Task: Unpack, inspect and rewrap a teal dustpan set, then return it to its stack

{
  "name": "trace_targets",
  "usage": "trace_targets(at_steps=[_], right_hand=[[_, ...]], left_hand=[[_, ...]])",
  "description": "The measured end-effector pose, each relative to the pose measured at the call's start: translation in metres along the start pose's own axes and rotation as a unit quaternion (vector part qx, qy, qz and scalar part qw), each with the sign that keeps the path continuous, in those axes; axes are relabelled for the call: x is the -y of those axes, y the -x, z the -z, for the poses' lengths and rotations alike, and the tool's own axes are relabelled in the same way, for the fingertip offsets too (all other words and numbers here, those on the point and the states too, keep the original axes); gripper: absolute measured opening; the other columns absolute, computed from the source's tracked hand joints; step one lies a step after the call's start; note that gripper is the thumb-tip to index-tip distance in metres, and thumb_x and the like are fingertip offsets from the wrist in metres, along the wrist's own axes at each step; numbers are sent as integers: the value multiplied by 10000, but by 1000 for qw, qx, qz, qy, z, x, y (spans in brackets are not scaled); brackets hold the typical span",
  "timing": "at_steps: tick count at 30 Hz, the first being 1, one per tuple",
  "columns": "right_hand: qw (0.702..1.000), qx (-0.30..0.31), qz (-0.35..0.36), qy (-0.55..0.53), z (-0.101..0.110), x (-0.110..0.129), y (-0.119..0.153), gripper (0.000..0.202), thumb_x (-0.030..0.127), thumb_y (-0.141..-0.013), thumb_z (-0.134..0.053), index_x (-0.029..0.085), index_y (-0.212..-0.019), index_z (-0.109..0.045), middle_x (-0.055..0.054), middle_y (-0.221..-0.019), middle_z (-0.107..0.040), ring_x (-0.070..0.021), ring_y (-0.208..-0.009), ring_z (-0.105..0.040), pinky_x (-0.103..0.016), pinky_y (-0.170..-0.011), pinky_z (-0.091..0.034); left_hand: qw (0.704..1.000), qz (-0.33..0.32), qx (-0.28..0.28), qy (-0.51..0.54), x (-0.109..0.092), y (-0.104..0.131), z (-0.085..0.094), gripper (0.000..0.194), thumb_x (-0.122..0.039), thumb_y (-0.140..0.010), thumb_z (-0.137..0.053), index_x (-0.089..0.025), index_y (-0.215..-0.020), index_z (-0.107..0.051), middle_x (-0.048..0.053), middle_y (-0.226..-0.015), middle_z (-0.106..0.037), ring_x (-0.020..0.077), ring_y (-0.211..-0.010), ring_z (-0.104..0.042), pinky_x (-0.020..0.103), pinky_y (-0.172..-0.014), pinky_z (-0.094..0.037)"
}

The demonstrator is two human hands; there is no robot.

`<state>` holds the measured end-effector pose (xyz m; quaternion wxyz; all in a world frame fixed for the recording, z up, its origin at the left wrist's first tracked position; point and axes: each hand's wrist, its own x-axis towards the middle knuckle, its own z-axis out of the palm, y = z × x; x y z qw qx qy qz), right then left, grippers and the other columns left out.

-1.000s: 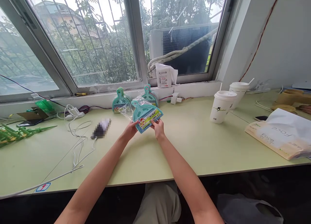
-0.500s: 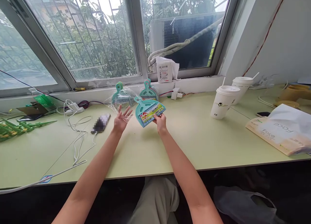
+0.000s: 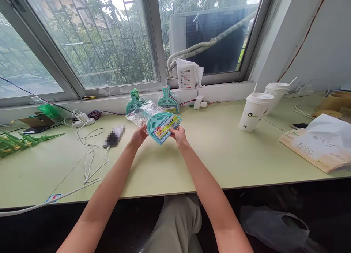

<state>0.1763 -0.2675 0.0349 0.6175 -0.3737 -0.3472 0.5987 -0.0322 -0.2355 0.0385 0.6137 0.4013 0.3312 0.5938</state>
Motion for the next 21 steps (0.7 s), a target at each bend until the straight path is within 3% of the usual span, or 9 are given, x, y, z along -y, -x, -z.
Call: trace_targets(at_steps=[6, 11, 14, 21], right_hand=[[999, -18, 32, -26, 6, -3, -4, 172, 116, -743, -645, 177, -892, -586, -51, -966, -698, -185, -868, -686, -373, -868, -576], [999, 27, 25, -7, 3, 0, -2, 181, 115, -731, -661, 172, -887, -589, -47, -901, -701, -181, -820, -684, -370, -819, -588], [999, 16, 40, -11, 0, 0, 0, 206, 149, -727, -683, 178, -903, -580, -45, -922, -696, -181, -844, -682, -369, -830, -582], [997, -13, 56, -42, -2, -3, 1, 177, 136, -775, -609, 193, -932, -553, -35, -963, -678, -164, -891, -675, -342, -854, -578]], left_hand=[[996, 34, 83, -10, 3, 6, -10, 520, -200, -858, -543, -223, -1361, -412, 31, -1109, -649, 129, -850, -637, 294, -848, -502], [995, 72, 65, -10, 4, 11, -17, 333, -201, -853, -527, -113, -1169, -581, 74, -1002, -684, 175, -865, -643, 299, -816, -508], [992, 101, 79, -14, 5, 14, -22, 281, -197, -852, -519, -88, -1092, -617, 104, -1039, -681, 201, -917, -642, 299, -798, -513], [983, 124, 134, -14, 8, 21, -32, 345, -265, -876, -508, -107, -1167, -606, 110, -1151, -650, 232, -1028, -616, 307, -801, -508]])
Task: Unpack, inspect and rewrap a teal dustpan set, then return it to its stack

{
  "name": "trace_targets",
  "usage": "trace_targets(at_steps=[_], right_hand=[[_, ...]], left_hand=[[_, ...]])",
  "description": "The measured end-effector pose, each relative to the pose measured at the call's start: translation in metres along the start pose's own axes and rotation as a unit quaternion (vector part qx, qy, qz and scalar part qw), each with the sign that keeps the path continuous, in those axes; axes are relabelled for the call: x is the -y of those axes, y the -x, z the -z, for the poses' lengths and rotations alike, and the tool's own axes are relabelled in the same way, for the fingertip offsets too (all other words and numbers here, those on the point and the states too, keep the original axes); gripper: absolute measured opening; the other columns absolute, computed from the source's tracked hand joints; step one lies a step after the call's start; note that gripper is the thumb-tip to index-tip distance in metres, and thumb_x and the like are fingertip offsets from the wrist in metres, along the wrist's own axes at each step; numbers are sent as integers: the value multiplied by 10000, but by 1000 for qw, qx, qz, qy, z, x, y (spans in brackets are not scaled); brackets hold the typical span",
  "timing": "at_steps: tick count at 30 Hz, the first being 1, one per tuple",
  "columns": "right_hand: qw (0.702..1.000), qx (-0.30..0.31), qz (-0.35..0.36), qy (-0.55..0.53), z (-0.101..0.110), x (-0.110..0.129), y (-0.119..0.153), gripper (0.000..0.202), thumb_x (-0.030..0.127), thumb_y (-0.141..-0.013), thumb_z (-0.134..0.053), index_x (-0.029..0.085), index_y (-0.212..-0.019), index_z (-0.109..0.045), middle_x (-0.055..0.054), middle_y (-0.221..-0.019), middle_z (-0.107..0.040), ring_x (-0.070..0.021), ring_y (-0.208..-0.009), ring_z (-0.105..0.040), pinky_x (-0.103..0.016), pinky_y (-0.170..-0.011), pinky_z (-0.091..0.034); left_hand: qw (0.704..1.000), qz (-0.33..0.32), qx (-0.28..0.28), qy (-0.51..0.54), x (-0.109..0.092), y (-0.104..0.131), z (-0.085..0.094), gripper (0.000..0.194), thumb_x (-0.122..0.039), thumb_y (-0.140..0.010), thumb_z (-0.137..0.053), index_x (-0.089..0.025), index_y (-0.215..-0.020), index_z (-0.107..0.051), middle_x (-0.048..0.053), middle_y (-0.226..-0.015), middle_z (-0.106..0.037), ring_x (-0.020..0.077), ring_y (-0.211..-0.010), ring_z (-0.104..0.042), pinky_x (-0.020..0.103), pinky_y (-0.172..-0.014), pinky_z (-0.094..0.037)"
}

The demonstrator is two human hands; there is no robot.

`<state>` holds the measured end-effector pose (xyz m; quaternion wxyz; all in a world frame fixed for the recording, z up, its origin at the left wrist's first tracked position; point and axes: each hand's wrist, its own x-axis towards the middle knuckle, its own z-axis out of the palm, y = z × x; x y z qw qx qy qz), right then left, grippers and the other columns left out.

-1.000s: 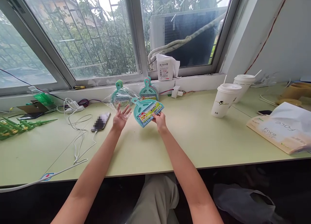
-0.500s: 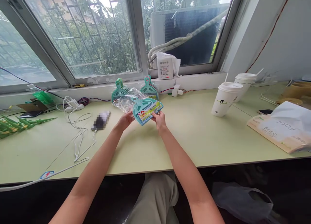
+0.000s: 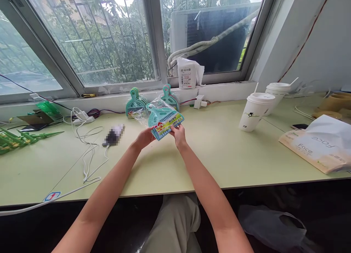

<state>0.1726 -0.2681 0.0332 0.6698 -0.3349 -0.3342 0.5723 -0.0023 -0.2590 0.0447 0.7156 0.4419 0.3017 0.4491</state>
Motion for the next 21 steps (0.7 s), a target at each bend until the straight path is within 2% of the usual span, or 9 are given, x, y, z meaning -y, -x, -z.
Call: trace_targets(at_steps=[4, 7, 13, 15, 17, 19, 21], right_hand=[[1000, 22, -5, 20, 1, 4, -1, 221, 153, -741, -657, 199, -929, -551, -29, -941, -689, -172, -893, -672, -343, -846, -583], [999, 29, 8, 23, 2, 8, -2, 264, 171, -693, -706, 194, -914, -563, -26, -922, -695, -176, -886, -668, -338, -820, -589], [998, -16, 49, -19, 0, 6, -2, 305, 185, -629, -731, 183, -897, -587, -25, -893, -696, -180, -856, -662, -315, -746, -591], [998, -29, 49, -29, -1, 4, -2, 300, 179, -629, -716, 188, -899, -584, -24, -902, -694, -179, -863, -662, -310, -745, -590], [998, -39, 36, -40, -2, 2, -1, 294, 154, -637, -686, 199, -905, -575, -16, -906, -690, -171, -868, -664, -305, -763, -587], [998, -44, 11, -47, -3, 0, -2, 295, 121, -639, -648, 206, -908, -562, -7, -897, -688, -161, -858, -668, -300, -781, -585], [998, -40, -6, -47, -2, -1, -2, 306, 98, -635, -618, 209, -912, -551, 1, -884, -684, -151, -841, -670, -295, -789, -586]], left_hand=[[1000, 5, -12, -13, 1, 1, -3, 378, -335, -896, -500, -123, -1196, -591, 104, -1160, -646, 234, -1025, -615, 311, -815, -500], [999, 5, 0, -36, 3, 3, -7, 406, -342, -882, -529, -129, -1225, -571, 113, -1212, -619, 241, -1077, -595, 333, -880, -483], [995, 25, 96, -24, 11, 4, -20, 481, -391, -860, -562, -195, -1296, -516, 115, -1297, -561, 281, -1165, -554, 432, -982, -428], [997, 13, 70, -10, 14, 1, -24, 461, -374, -837, -590, -192, -1259, -545, 108, -1283, -571, 282, -1170, -549, 438, -975, -437], [1000, -24, 16, -1, 16, -2, -26, 418, -320, -800, -628, -161, -1185, -592, 103, -1247, -597, 270, -1163, -550, 417, -978, -443], [997, -67, -31, 3, 17, -5, -27, 384, -257, -751, -661, -124, -1110, -622, 101, -1174, -637, 249, -1125, -571, 376, -986, -441], [994, -90, -56, 2, 19, -6, -27, 384, -212, -704, -680, -105, -1069, -628, 94, -1088, -670, 232, -1055, -604, 351, -973, -449]])
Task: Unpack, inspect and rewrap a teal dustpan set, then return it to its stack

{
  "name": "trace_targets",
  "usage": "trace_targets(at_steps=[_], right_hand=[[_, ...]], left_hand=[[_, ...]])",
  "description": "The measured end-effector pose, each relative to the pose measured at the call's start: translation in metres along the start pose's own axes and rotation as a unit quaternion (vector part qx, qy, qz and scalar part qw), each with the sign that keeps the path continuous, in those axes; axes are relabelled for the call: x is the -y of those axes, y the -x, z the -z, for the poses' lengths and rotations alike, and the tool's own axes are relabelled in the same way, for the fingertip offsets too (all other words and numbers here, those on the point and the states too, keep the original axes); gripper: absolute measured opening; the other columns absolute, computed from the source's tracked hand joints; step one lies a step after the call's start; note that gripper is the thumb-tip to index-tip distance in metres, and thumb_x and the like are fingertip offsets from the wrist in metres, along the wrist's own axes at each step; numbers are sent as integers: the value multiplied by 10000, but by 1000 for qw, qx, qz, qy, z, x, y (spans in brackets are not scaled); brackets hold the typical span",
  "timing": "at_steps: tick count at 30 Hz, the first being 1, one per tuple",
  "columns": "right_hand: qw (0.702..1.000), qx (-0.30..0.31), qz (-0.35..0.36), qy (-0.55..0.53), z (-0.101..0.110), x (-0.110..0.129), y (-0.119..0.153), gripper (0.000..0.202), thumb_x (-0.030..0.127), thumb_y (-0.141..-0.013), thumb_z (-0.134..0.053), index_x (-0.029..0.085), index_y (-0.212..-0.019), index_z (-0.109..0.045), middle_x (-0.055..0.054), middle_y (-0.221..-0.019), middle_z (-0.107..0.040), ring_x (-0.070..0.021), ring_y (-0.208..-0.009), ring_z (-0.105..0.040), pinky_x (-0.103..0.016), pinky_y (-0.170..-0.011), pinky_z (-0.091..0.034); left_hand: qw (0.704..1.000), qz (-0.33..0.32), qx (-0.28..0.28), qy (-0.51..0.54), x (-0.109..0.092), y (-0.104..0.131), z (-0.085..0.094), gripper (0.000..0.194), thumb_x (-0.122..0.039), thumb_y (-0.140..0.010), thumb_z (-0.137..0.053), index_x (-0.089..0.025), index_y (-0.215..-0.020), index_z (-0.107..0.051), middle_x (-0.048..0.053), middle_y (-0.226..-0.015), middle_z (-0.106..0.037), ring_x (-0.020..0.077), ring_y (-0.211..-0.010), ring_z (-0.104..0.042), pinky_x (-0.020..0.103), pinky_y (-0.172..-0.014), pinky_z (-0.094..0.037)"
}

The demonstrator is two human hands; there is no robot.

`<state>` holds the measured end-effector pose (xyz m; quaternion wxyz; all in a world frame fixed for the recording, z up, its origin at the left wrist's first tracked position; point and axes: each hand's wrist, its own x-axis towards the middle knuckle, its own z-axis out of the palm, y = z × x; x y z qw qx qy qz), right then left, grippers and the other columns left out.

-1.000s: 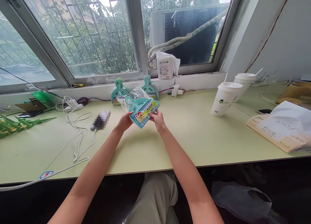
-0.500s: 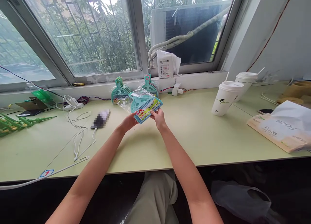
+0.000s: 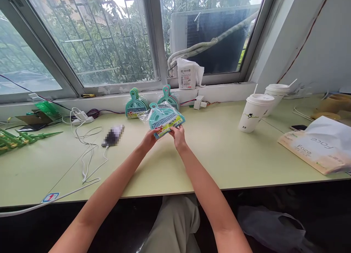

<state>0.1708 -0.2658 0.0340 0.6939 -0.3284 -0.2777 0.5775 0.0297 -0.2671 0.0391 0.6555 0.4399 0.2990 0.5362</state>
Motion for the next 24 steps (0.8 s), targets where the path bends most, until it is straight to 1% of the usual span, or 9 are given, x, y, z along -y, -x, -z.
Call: trace_targets(at_steps=[4, 7, 11, 14, 17, 19, 20, 21, 24], right_hand=[[1000, 25, 9, 12, 3, 0, -2, 357, 87, -619, -620, 219, -939, -536, 13, -887, -673, -145, -854, -665, -293, -803, -587], [999, 32, 15, 21, 4, 0, -3, 373, 101, -615, -645, 221, -950, -535, 6, -893, -669, -155, -878, -661, -306, -817, -586], [999, 33, 31, 14, 4, 1, -2, 375, 130, -613, -690, 219, -945, -540, -6, -925, -674, -173, -919, -659, -342, -844, -580], [998, 32, 48, 13, 4, 5, 0, 384, 154, -608, -718, 213, -945, -543, -18, -930, -679, -191, -949, -657, -367, -868, -569], [997, 35, 67, 14, 4, 11, 3, 386, 175, -610, -736, 210, -950, -558, -24, -938, -683, -194, -976, -653, -368, -905, -550], [997, 35, 75, 5, 3, 15, 3, 370, 179, -604, -743, 211, -931, -571, -24, -964, -684, -189, -986, -650, -362, -926, -539], [996, 34, 77, -1, 3, 16, 3, 360, 180, -598, -745, 210, -916, -578, -24, -977, -684, -187, -991, -649, -359, -932, -536], [996, 33, 78, -6, 3, 16, 2, 351, 180, -591, -748, 209, -900, -583, -24, -985, -685, -188, -997, -647, -358, -934, -535], [997, 36, 72, -8, 5, 15, -2, 333, 189, -572, -758, 204, -861, -593, -29, -966, -694, -205, -1017, -639, -370, -924, -542]], left_hand=[[1000, 1, -5, -23, 0, 1, 0, 428, -172, -652, -693, -114, -1067, -609, 70, -1028, -683, 212, -979, -628, 344, -923, -477], [1000, -4, 5, -29, -2, 3, 0, 472, -168, -655, -691, -123, -1113, -586, 77, -1110, -660, 215, -1035, -610, 342, -939, -469], [999, 7, 30, -41, -4, 5, -1, 524, -191, -688, -695, -149, -1189, -547, 101, -1246, -594, 244, -1107, -581, 382, -950, -465], [992, 39, 102, -57, -3, 9, -1, 536, -240, -745, -678, -189, -1253, -515, 114, -1330, -532, 263, -1114, -585, 417, -970, -445], [966, 101, 212, -106, -2, 15, 0, 579, -279, -782, -671, -236, -1324, -470, 137, -1374, -486, 297, -1170, -548, 458, -987, -416], [949, 122, 259, -128, -2, 16, 2, 596, -315, -793, -672, -251, -1344, -454, 147, -1390, -466, 308, -1247, -478, 472, -1002, -396], [950, 112, 263, -127, -2, 15, 4, 587, -348, -796, -668, -252, -1338, -462, 146, -1399, -456, 307, -1275, -447, 472, -1011, -386], [957, 87, 251, -117, -3, 13, 6, 571, -384, -800, -660, -251, -1325, -477, 139, -1410, -445, 304, -1294, -425, 466, -1021, -377], [982, -22, 171, -74, -4, 6, 9, 518, -437, -822, -618, -238, -1289, -514, 109, -1417, -444, 281, -1301, -417, 429, -1046, -362]])
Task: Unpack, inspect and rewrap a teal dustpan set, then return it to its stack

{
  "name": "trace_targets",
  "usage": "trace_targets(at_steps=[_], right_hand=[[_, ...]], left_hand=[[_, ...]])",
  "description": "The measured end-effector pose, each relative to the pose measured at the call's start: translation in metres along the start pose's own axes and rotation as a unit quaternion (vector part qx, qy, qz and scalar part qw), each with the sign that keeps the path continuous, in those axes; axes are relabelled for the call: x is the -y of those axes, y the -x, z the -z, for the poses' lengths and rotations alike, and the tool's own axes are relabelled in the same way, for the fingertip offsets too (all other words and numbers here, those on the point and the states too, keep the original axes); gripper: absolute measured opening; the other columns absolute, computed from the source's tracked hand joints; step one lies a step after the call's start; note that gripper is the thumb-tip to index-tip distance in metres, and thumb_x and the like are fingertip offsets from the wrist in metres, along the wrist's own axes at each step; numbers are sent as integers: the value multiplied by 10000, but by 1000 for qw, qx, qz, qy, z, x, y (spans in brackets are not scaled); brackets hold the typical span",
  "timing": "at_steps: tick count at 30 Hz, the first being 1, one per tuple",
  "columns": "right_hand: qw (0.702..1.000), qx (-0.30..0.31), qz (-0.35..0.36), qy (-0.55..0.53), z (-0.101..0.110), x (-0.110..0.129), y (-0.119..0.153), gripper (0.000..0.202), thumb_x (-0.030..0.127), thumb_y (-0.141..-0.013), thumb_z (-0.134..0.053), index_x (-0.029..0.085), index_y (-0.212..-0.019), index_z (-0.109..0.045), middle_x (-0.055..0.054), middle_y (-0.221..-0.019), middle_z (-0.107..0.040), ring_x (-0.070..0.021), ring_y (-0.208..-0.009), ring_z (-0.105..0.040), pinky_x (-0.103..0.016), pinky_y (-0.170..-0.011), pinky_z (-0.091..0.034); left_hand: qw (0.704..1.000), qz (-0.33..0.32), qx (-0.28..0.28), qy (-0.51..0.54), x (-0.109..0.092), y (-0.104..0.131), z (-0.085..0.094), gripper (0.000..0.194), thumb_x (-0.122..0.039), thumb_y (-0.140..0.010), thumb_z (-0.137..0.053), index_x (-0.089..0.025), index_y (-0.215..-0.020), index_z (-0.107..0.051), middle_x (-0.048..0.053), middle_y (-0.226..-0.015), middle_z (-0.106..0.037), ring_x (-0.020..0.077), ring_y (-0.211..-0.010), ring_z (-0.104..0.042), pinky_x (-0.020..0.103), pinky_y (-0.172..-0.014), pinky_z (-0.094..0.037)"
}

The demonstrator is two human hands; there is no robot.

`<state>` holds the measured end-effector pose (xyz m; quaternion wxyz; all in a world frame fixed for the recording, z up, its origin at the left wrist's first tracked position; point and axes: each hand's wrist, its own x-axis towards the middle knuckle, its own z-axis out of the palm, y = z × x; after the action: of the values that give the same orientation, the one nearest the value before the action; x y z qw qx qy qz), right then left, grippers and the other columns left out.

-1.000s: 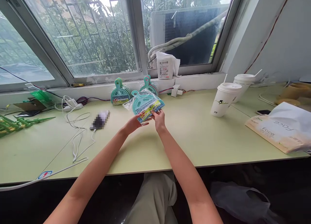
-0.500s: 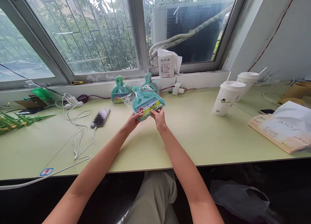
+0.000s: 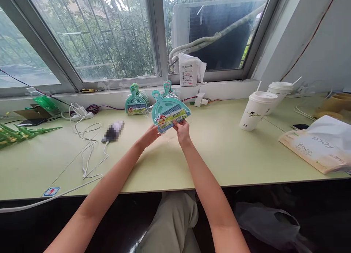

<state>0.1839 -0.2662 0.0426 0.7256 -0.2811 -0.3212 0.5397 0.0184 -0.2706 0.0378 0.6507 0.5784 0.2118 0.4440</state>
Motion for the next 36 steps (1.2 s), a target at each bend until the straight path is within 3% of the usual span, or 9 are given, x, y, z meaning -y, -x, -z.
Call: trace_targets(at_steps=[7, 10, 16, 19, 21, 23, 25, 29, 36], right_hand=[[999, 10, -16, 29, 2, -9, -1, 361, 204, -573, -786, 188, -884, -602, -41, -966, -700, -223, -1009, -642, -405, -922, -542], [998, 23, -32, 47, 6, -8, -4, 317, 199, -598, -784, 186, -861, -608, -33, -942, -704, -211, -964, -659, -401, -918, -549], [973, 71, -119, 184, 19, 2, -12, 164, 265, -756, -685, 121, -828, -657, -99, -784, -712, -216, -793, -702, -418, -851, -572], [942, 7, 69, 328, 24, 10, -11, 168, 169, -798, -592, 168, -948, -667, -99, -945, -711, -238, -942, -678, -476, -926, -518], [881, 36, 213, 421, 25, 13, -9, 369, 78, -752, -596, 252, -1072, -650, -55, -1223, -627, -247, -1229, -522, -494, -1069, -386], [820, 96, 273, 495, 26, 14, -8, 543, 34, -700, -633, 322, -1159, -612, 6, -1400, -489, -243, -1392, -305, -508, -1137, -253], [793, 106, 287, 527, 27, 12, -9, 494, 72, -711, -662, 338, -1126, -633, 17, -1414, -471, -252, -1407, -263, -528, -1126, -227], [826, 82, 278, 484, 31, 7, -16, 67, 277, -788, -658, 295, -800, -722, -18, -1146, -663, -248, -1200, -493, -485, -1062, -314], [889, 52, 231, 391, 35, 0, -23, 107, 349, -770, -653, 287, -764, -740, -21, -1019, -690, -214, -1008, -574, -416, -998, -397]], left_hand=[[989, 10, -146, 29, 5, -7, -9, 511, -278, -732, -702, -155, -1198, -531, 116, -1247, -590, 260, -1095, -589, 415, -952, -472], [989, 35, -142, 12, 7, -6, -9, 524, -277, -724, -687, -147, -1200, -512, 126, -1160, -630, 258, -924, -661, 416, -833, -530], [970, 41, -236, 48, 2, -8, 15, 529, -150, -673, -615, -130, -1189, -501, 114, -1075, -656, 230, -835, -667, 359, -696, -571], [952, 71, -290, 72, -3, -6, 34, 463, -139, -673, -598, -120, -1133, -544, 105, -1070, -656, 197, -827, -660, 276, -630, -568], [950, 92, -289, 69, -7, -4, 45, 428, -151, -684, -603, -114, -1109, -565, 109, -1068, -657, 184, -782, -664, 238, -570, -550], [956, 104, -266, 62, -11, -1, 52, 442, -161, -691, -611, -107, -1128, -566, 114, -1065, -659, 182, -745, -668, 231, -533, -540], [961, 119, -244, 53, -12, 1, 53, 468, -171, -699, -615, -95, -1158, -560, 118, -1042, -665, 180, -712, -667, 229, -501, -530], [965, 154, -205, 45, -11, 2, 48, 468, -178, -721, -611, -81, -1176, -556, 116, -990, -675, 167, -662, -658, 217, -451, -508], [979, 169, -109, -37, -10, 5, 45, 456, -214, -761, -635, -97, -1190, -534, 133, -1023, -658, 150, -607, -649, 206, -430, -471]])
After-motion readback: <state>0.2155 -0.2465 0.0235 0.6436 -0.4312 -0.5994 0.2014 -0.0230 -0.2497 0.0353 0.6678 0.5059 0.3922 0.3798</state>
